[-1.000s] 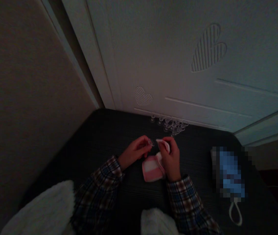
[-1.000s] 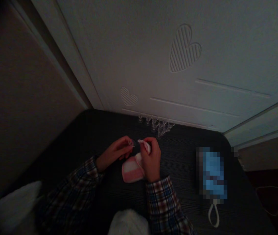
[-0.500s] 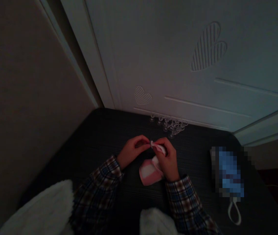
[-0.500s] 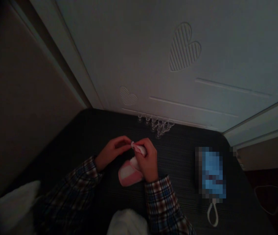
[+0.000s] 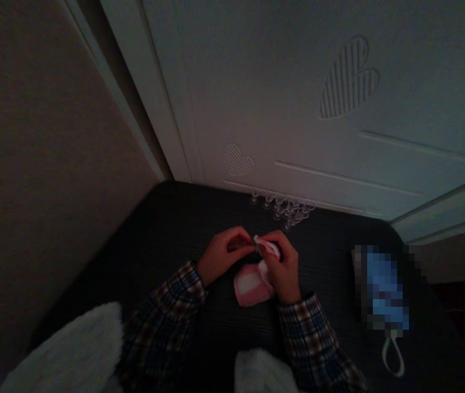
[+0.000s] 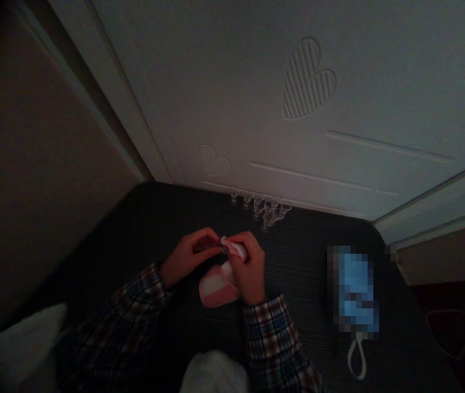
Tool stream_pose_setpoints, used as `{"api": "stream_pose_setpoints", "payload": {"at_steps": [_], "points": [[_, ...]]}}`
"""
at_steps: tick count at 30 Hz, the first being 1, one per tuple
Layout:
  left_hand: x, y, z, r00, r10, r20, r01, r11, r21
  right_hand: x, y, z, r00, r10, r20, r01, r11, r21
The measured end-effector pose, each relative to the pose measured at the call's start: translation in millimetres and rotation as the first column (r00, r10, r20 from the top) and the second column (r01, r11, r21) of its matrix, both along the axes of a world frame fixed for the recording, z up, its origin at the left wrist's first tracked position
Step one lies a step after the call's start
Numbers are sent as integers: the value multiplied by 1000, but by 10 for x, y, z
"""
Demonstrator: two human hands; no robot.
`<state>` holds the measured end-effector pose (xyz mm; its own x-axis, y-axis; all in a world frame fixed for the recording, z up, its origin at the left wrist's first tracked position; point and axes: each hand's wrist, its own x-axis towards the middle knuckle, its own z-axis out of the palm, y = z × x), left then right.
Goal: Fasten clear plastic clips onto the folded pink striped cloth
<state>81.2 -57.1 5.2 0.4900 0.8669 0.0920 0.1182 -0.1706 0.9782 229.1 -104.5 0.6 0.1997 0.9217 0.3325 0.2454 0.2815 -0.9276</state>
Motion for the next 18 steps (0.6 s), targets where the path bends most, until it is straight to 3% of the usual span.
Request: {"api": "stream_pose_setpoints", "payload": {"at_steps": [6,13,18], "points": [[-13,10,9,995,91,42,-92,996,15,-8,-1,14,999,42,1,-42,999,13],[-8,-32,59,990,123,74,-125,992,32,-4,43,-45,999,-24,-48,18,991,-133],[23,-84,41,996,85,12,-85,996,33,12,81,-75,987,21,-159,-53,978,-204]]}}
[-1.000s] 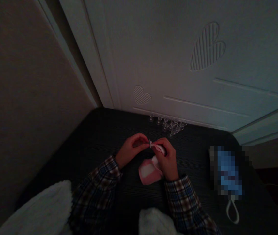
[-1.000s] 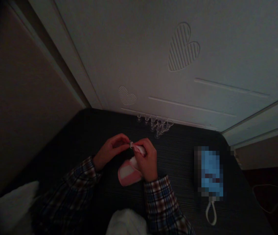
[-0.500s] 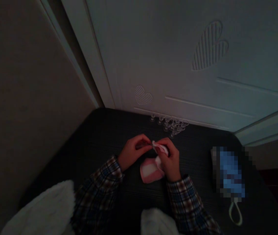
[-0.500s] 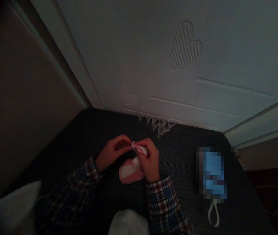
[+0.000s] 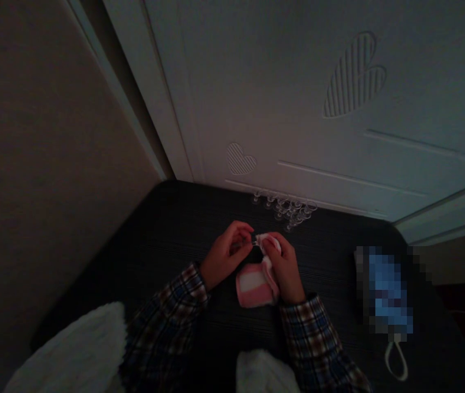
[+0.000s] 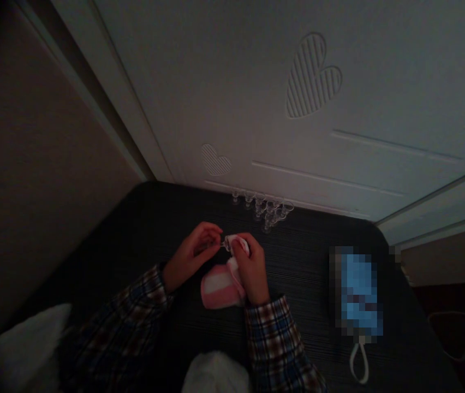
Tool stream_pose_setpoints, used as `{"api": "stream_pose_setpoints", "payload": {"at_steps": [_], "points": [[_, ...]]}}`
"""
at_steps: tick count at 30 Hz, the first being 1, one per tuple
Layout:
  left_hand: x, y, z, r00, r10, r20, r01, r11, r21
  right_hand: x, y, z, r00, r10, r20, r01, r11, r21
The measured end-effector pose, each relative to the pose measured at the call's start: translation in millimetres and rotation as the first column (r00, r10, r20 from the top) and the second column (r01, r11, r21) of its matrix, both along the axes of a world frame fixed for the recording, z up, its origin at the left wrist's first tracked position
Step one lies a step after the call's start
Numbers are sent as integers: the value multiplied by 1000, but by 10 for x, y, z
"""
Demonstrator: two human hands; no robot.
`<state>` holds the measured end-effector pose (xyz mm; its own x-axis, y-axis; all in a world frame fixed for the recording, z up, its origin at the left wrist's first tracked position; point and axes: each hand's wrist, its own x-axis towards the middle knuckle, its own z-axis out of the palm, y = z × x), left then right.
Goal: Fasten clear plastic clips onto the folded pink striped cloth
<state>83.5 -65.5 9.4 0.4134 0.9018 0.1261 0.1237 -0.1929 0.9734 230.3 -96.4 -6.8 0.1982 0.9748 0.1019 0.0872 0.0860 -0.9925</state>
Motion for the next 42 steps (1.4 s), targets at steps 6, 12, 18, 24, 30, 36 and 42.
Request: {"api": "stream_pose_setpoints", "payload": {"at_steps": [6,12,18,24,30,36,42], "points": [[15,22,-58,998,-26,-52,26,1000,7,3,2,-3,992,38,-123,-43,998,-41],[16,41,-60,998,-41,-55,40,999,-9,-27,-24,-22,967,26,-254,-48,996,-80],[-3,74,-63,997,-77,11,78,994,-71,-51,-43,24,945,74,-319,-107,990,-89],[7,67,-81,984,-166,58,173,975,-143,-31,-45,35,946,65,-317,-92,993,-72],[-24,96,-90,992,-98,-83,96,995,-30,-28,-34,1,942,92,-324,-117,992,-57],[-20,91,-130,979,54,-198,-27,990,139,-50,-30,-13,948,112,-297,-135,989,-58],[-25,85,-118,927,154,-341,-33,942,335,-66,-19,-31,967,144,-212,-156,987,-45]]}}
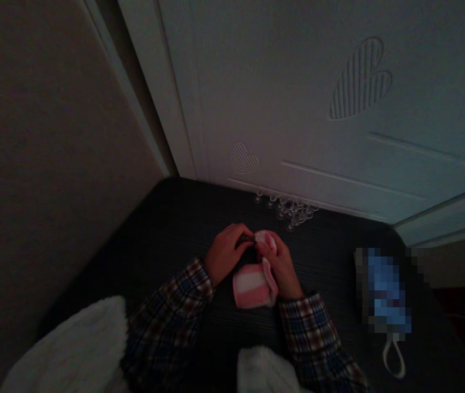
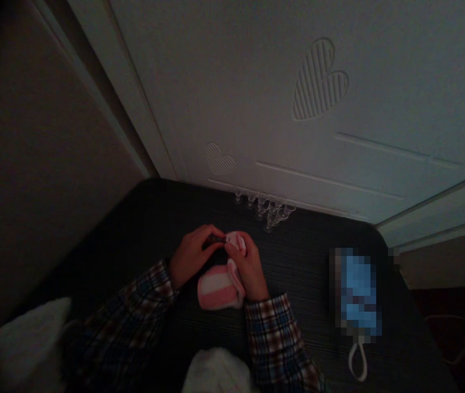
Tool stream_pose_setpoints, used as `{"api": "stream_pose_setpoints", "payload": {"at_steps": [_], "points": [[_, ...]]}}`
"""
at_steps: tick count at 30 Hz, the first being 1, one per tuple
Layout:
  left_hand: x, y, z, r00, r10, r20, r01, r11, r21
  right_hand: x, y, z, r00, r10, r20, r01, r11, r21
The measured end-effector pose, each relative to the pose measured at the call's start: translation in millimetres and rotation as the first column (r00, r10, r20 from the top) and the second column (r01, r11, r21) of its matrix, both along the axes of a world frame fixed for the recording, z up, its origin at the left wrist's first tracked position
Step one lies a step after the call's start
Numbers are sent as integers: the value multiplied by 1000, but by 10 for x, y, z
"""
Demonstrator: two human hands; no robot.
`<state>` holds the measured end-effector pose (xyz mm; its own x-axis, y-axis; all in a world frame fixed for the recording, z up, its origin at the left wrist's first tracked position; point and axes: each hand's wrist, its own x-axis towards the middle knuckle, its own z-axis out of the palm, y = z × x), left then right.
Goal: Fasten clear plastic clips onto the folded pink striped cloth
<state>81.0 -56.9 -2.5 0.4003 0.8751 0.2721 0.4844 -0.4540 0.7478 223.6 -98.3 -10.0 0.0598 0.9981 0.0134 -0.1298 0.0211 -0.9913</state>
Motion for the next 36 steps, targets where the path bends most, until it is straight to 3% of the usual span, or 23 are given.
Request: {"api": "stream_pose_setpoints", "payload": {"at_steps": [6,12,17,25,30,36], "points": [[7,-14,9,999,-37,10,36,998,60,9,9,-13,998,-29,62,24,996,85],[35,20,-30,976,-113,187,143,978,-153,54,0,22,999,-25,23,23,996,89],[27,49,-45,966,-167,199,214,945,-246,77,-19,57,998,-50,32,46,994,96],[3,67,-27,954,-53,295,106,980,-167,64,0,32,992,-98,81,90,991,101],[23,21,13,991,-35,131,36,999,-6,40,5,17,992,-86,94,76,991,115],[28,-20,31,999,-45,-31,48,991,126,4,-25,24,995,-50,90,38,990,135]]}}
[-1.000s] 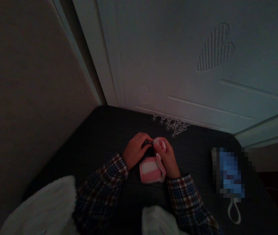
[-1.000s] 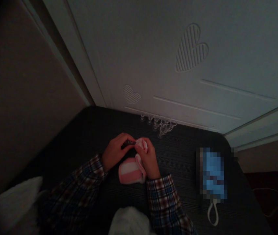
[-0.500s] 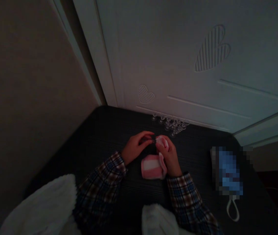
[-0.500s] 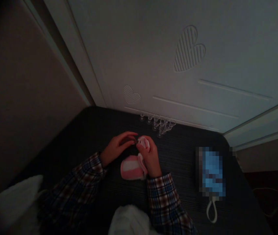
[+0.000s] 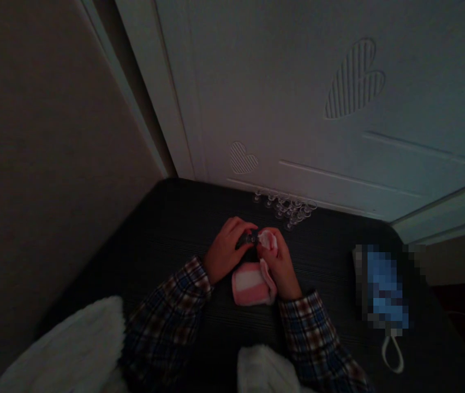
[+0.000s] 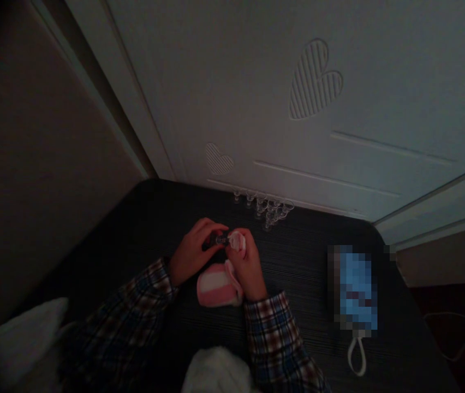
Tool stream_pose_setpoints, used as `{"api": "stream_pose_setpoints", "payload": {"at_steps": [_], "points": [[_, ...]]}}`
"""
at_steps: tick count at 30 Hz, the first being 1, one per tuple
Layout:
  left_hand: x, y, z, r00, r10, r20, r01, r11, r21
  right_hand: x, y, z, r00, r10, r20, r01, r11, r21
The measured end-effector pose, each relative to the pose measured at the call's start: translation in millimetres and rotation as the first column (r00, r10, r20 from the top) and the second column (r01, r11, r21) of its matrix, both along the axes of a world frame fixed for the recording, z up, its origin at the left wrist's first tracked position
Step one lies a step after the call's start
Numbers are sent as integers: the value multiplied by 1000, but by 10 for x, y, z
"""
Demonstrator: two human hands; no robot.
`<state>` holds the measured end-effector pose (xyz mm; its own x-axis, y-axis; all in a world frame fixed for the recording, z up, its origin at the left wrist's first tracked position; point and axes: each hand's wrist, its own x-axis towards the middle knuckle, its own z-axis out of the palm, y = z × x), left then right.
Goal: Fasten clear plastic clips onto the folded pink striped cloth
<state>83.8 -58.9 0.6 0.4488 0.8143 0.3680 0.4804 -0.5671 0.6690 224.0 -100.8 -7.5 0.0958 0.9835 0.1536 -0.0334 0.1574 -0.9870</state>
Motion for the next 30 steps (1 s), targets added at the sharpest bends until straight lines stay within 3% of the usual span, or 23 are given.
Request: {"api": "stream_pose_setpoints", "payload": {"at_steps": [8,14,17,19,22,25,30], "points": [[16,-6,-44,999,-33,-26,35,998,59,-1,5,7,998,-50,37,51,998,-42],[3,-10,22,1000,1,16,-1,1000,-1,7,-21,60,1000,-10,13,11,1000,-19],[-6,9,30,995,-11,103,24,992,-126,10,-35,84,1000,-7,9,7,1000,-20],[-7,24,14,980,-44,196,99,954,-282,13,-35,90,1000,-9,5,9,1000,-27],[-11,46,-9,933,-81,351,265,815,-515,21,-27,93,1000,-15,0,15,1000,-24],[-21,65,-7,907,-58,416,333,702,-629,29,-21,90,1000,-15,1,15,1000,-11],[-32,88,-4,892,-16,451,333,697,-635,17,-11,55,997,-42,72,43,999,-12]]}}
